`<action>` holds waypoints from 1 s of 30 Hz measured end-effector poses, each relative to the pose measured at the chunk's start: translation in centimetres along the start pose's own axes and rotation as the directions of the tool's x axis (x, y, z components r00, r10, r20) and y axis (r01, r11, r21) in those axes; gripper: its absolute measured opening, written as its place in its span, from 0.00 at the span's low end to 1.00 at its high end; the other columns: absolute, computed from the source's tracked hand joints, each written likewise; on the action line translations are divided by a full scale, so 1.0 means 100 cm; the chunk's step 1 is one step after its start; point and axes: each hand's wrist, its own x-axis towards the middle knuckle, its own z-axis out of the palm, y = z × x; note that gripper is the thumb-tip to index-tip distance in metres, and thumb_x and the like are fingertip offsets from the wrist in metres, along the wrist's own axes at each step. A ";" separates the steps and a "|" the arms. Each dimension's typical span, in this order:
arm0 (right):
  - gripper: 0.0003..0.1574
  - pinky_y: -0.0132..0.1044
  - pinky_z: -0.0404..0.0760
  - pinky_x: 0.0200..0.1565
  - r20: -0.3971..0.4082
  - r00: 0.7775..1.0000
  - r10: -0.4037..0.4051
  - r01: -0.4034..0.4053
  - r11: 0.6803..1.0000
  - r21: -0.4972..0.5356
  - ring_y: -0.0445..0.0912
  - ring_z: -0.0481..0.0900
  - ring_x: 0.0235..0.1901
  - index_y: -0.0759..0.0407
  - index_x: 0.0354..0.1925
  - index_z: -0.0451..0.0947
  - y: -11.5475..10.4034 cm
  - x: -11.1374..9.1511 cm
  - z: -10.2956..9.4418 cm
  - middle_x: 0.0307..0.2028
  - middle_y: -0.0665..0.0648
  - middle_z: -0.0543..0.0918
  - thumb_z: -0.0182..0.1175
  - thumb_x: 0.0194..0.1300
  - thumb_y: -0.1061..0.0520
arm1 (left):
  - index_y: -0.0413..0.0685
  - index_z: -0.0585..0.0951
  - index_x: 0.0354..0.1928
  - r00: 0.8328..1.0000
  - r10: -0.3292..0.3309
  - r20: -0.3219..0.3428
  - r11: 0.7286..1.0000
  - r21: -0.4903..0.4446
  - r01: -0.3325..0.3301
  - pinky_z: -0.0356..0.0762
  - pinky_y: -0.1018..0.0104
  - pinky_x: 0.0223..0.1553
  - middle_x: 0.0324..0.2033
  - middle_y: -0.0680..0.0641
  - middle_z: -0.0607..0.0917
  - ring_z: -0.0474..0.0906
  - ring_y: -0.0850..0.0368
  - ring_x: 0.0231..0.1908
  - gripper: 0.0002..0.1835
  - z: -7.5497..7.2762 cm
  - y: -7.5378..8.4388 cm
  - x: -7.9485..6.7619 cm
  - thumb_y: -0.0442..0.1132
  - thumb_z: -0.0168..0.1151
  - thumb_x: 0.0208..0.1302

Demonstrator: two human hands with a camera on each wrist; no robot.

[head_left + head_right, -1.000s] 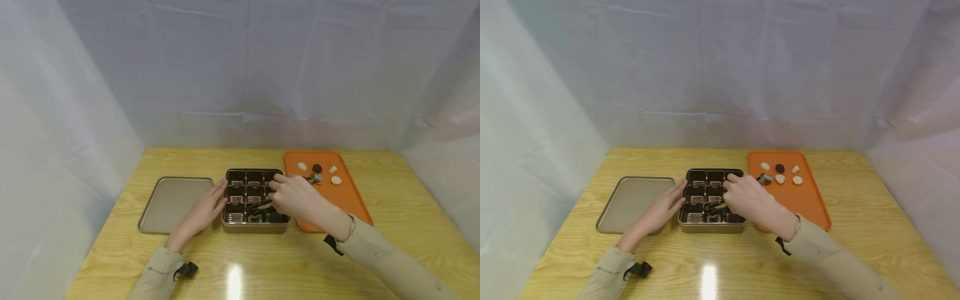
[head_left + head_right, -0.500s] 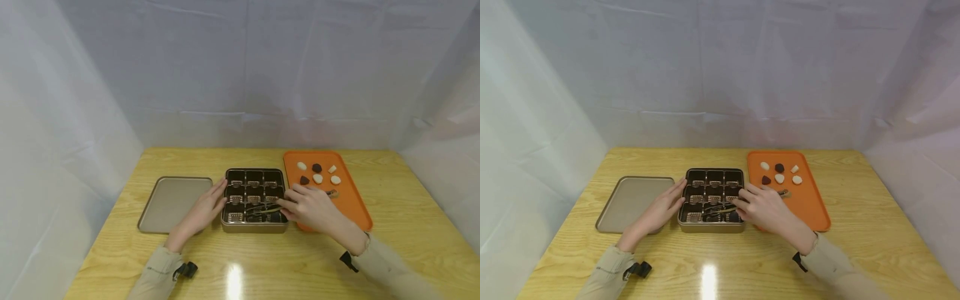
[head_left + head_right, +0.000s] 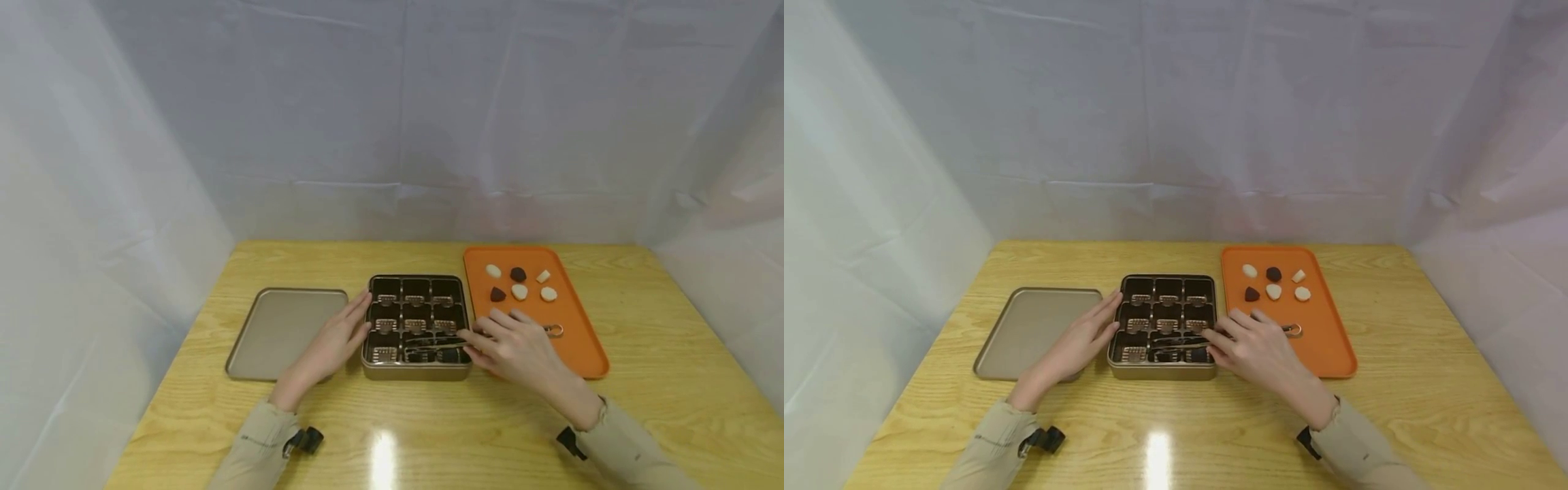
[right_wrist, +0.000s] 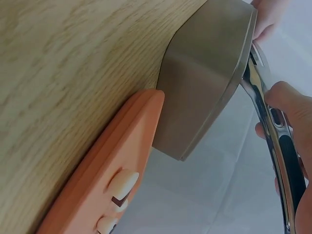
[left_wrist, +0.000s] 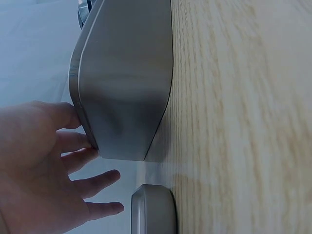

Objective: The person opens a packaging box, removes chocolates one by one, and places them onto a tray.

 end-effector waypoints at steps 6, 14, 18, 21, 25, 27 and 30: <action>0.16 0.38 0.79 0.26 0.008 1.000 -0.013 0.013 0.999 0.031 0.46 0.79 0.29 0.50 0.41 0.91 0.004 0.001 -0.002 0.30 0.51 0.85 0.60 0.71 0.46 | 0.38 0.58 0.77 1.000 -0.008 0.004 1.000 0.002 0.008 0.55 0.39 0.74 0.78 0.42 0.54 0.57 0.35 0.74 0.32 0.000 0.001 0.000 0.41 0.52 0.79; 0.17 0.38 0.78 0.32 0.113 0.992 -0.055 0.055 0.998 0.006 0.47 0.80 0.34 0.48 0.40 0.90 0.005 0.025 -0.014 0.33 0.51 0.84 0.79 0.52 0.46 | 0.37 0.58 0.77 1.000 -0.017 0.008 1.000 -0.003 0.017 0.55 0.39 0.74 0.78 0.42 0.54 0.57 0.35 0.74 0.32 -0.002 0.002 0.000 0.40 0.52 0.79; 0.14 0.38 0.70 0.31 0.181 0.978 -0.099 0.105 0.994 -0.022 0.46 0.77 0.35 0.46 0.40 0.90 0.003 0.041 -0.019 0.33 0.50 0.83 0.77 0.55 0.46 | 0.37 0.58 0.77 1.000 -0.017 0.012 1.000 0.001 0.017 0.55 0.40 0.74 0.78 0.42 0.53 0.57 0.35 0.74 0.32 -0.002 0.002 0.000 0.40 0.53 0.79; 0.11 0.37 0.61 0.28 0.223 0.966 -0.128 0.139 0.990 -0.032 0.45 0.74 0.32 0.46 0.39 0.90 0.002 0.050 -0.021 0.32 0.49 0.82 0.75 0.56 0.47 | 0.37 0.58 0.77 1.000 -0.015 0.011 1.000 0.005 0.014 0.55 0.40 0.74 0.78 0.42 0.53 0.57 0.35 0.74 0.32 -0.001 0.002 0.000 0.40 0.53 0.79; 0.06 0.34 0.55 0.26 0.274 0.950 -0.151 0.171 0.984 -0.050 0.44 0.74 0.31 0.45 0.37 0.90 0.002 0.062 -0.024 0.31 0.49 0.83 0.73 0.60 0.48 | 0.37 0.58 0.77 1.000 -0.013 0.005 1.000 0.001 0.013 0.55 0.40 0.74 0.78 0.42 0.54 0.57 0.35 0.74 0.32 -0.001 0.001 0.000 0.40 0.53 0.78; 0.06 0.34 0.54 0.25 0.294 0.942 -0.164 0.190 0.980 -0.064 0.44 0.74 0.30 0.44 0.37 0.90 0.001 0.066 -0.025 0.31 0.49 0.82 0.73 0.61 0.48 | 0.37 0.58 0.77 1.000 -0.014 0.004 1.000 -0.001 0.014 0.55 0.39 0.74 0.78 0.42 0.54 0.57 0.35 0.74 0.32 -0.001 0.001 0.001 0.40 0.53 0.78; 0.06 0.33 0.55 0.24 0.304 0.936 -0.176 0.205 0.976 -0.067 0.43 0.74 0.30 0.44 0.37 0.90 0.001 0.068 -0.027 0.31 0.48 0.83 0.73 0.60 0.48 | 0.37 0.58 0.77 1.000 -0.013 0.006 1.000 0.000 0.013 0.55 0.39 0.74 0.78 0.42 0.54 0.57 0.35 0.74 0.32 -0.002 0.000 0.001 0.41 0.52 0.78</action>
